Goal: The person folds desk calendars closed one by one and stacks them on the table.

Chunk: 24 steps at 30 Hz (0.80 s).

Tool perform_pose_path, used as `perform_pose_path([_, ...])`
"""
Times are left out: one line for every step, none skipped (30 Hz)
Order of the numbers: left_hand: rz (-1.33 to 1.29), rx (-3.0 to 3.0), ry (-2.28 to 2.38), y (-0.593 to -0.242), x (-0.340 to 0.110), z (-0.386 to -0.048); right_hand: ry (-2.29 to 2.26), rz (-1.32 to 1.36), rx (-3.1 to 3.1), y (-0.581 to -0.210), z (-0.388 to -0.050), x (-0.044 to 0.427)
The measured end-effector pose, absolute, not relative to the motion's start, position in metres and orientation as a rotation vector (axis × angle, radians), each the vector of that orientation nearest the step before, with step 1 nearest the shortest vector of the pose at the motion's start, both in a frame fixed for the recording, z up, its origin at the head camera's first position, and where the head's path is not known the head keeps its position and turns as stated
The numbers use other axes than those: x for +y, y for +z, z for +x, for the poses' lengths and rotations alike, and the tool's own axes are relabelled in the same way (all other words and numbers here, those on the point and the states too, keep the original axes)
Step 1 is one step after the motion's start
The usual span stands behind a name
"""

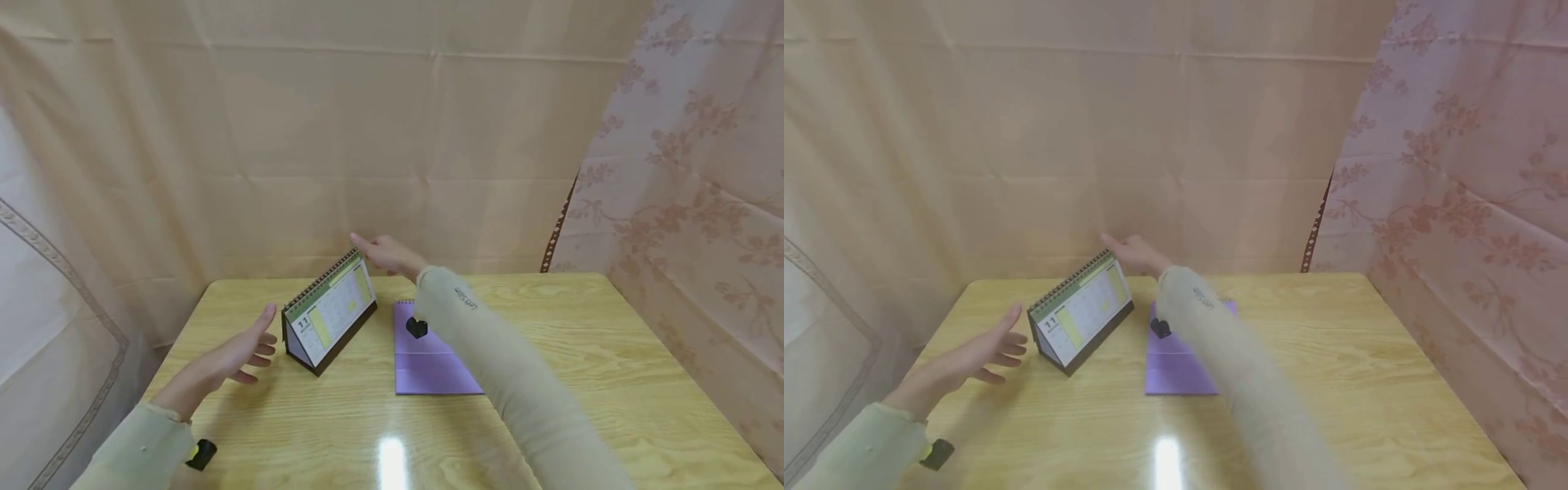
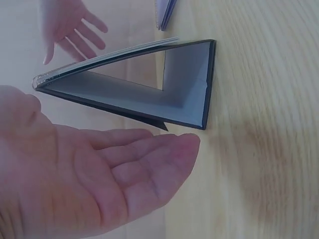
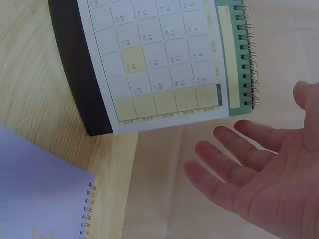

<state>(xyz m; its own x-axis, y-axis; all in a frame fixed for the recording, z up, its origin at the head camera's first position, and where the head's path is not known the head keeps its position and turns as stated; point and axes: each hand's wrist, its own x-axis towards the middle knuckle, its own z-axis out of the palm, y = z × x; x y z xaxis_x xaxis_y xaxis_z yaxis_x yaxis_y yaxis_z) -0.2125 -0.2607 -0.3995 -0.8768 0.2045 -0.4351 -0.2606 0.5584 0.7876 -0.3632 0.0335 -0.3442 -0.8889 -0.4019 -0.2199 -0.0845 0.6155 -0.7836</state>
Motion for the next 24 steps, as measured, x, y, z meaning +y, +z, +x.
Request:
perform_pose_path([-0.046, 2.304, 1.287, -0.4, -0.26, -0.213, -1.169, -0.379, 2.471, -0.345, -0.363, 0.032])
perform_pose_path([-0.048, 2.302, 1.29, -0.401, -0.259, -0.213, -1.165, -0.366, 2.479, -0.346, -0.364, 0.031])
perform_pose_path([-0.044, 2.299, 1.29, -0.401, -0.258, -0.212, -1.161, -0.352, 2.486, -0.348, -0.365, 0.03])
perform_pose_path([-0.041, 2.298, 1.286, -0.401, -0.256, -0.212, -1.159, -0.34, 2.491, -0.351, -0.366, 0.029])
perform_pose_path([-0.039, 2.297, 1.284, -0.401, -0.255, -0.212, -1.157, -0.329, 2.498, -0.354, -0.367, 0.028])
perform_pose_path([-0.04, 2.295, 1.284, -0.402, -0.253, -0.211, -1.151, -0.317, 2.507, -0.356, -0.367, 0.026])
perform_pose_path([-0.042, 2.292, 1.286, -0.402, -0.252, -0.211, -1.14, -0.31, 2.514, -0.359, -0.367, 0.025])
perform_pose_path([-0.043, 2.287, 1.292, -0.404, -0.251, -0.211, -1.131, -0.307, 2.521, -0.361, -0.366, 0.024])
perform_pose_path([-0.04, 2.28, 1.299, -0.405, -0.25, -0.21, -1.128, -0.309, 2.524, -0.363, -0.365, 0.023])
perform_pose_path([-0.042, 2.273, 1.307, -0.406, -0.25, -0.21, -1.128, -0.31, 2.523, -0.364, -0.364, 0.022])
perform_pose_path([-0.045, 2.264, 1.319, -0.407, -0.25, -0.209, -1.127, -0.31, 2.525, -0.365, -0.362, 0.021])
perform_pose_path([-0.049, 2.256, 1.33, -0.408, -0.249, -0.209, -1.129, -0.309, 2.526, -0.365, -0.361, 0.02])
perform_pose_path([-0.047, 2.249, 1.335, -0.408, -0.25, -0.209, -1.136, -0.307, 2.523, -0.365, -0.36, 0.019])
perform_pose_path([-0.047, 2.246, 1.34, -0.409, -0.25, -0.209, -1.146, -0.301, 2.519, -0.365, -0.359, 0.019])
perform_pose_path([-0.05, 2.246, 1.344, -0.41, -0.25, -0.21, -1.153, -0.294, 2.519, -0.365, -0.359, 0.018])
perform_pose_path([-0.053, 2.247, 1.347, -0.41, -0.25, -0.21, -1.163, -0.288, 2.516, -0.365, -0.359, 0.017])
perform_pose_path([-0.054, 2.249, 1.347, -0.41, -0.251, -0.211, -1.176, -0.285, 2.513, -0.365, -0.36, 0.017])
perform_pose_path([-0.055, 2.251, 1.343, -0.41, -0.251, -0.212, -1.189, -0.278, 2.508, -0.366, -0.361, 0.016])
perform_pose_path([-0.057, 2.254, 1.342, -0.41, -0.252, -0.212, -1.203, -0.275, 2.501, -0.367, -0.362, 0.015])
perform_pose_path([-0.059, 2.255, 1.341, -0.41, -0.252, -0.213, -1.212, -0.269, 2.497, -0.368, -0.364, 0.014])
perform_pose_path([-0.059, 2.254, 1.34, -0.41, -0.252, -0.213, -1.215, -0.266, 2.498, -0.369, -0.365, 0.013])
perform_pose_path([-0.056, 2.252, 1.338, -0.409, -0.252, -0.213, -1.22, -0.263, 2.497, -0.371, -0.366, 0.012])
perform_pose_path([-0.055, 2.249, 1.337, -0.409, -0.252, -0.213, -1.221, -0.255, 2.501, -0.372, -0.367, 0.01])
perform_pose_path([-0.054, 2.246, 1.336, -0.408, -0.251, -0.212, -1.22, -0.243, 2.506, -0.374, -0.368, 0.009])
